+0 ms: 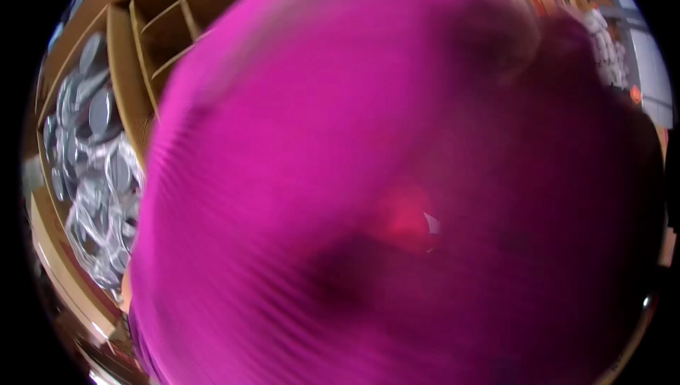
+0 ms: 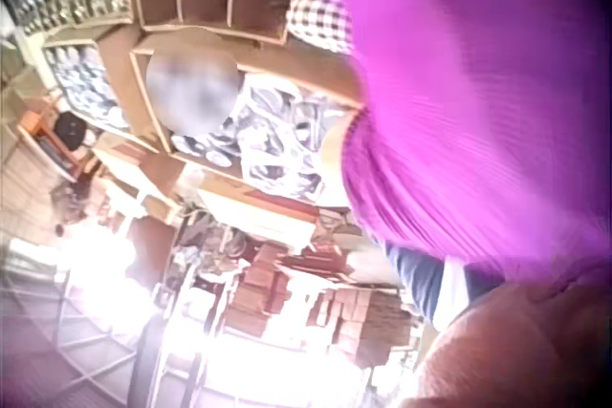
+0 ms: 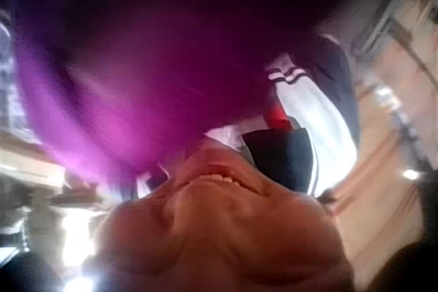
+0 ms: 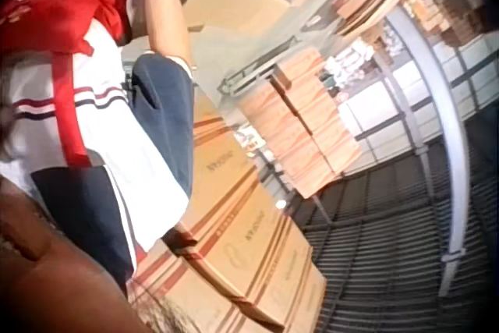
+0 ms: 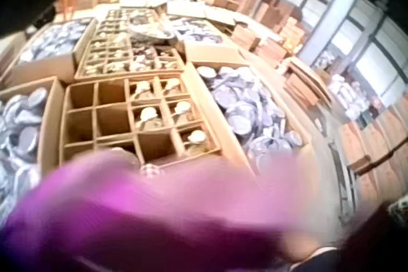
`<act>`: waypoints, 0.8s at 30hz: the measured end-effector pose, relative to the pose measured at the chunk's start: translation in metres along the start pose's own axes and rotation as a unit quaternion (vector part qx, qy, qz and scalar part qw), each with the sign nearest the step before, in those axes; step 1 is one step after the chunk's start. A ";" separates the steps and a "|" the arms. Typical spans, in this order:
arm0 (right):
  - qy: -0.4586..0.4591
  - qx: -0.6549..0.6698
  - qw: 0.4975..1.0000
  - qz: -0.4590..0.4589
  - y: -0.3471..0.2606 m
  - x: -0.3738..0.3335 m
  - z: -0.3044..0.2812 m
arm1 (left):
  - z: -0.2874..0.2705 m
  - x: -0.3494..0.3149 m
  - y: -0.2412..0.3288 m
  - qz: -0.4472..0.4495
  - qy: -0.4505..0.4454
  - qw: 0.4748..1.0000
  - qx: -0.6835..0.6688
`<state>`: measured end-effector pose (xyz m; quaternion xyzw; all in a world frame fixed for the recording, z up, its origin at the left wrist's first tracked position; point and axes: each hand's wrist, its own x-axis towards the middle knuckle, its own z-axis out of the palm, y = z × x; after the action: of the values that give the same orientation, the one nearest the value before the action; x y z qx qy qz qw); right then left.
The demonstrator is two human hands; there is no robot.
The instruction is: The person sits on the floor in a warehouse and assembles pink plastic containers with grey lids. They pick up a container body and a lid, screw the lid onto the body, and then place the assembled unit into a clear plastic bag. This process is repeated for multiple units throughout the clip.
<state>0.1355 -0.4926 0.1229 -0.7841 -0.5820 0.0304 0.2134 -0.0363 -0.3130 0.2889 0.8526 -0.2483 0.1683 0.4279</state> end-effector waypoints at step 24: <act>0.120 0.120 0.951 0.257 0.121 -0.134 -0.236 | 0.091 -0.054 -0.046 -0.485 0.135 0.862 0.058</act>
<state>0.2714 -0.7149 0.2654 -0.8736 -0.3228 0.0601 0.3592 -0.0483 -0.3481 0.1800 0.8577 0.2672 0.0666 0.4341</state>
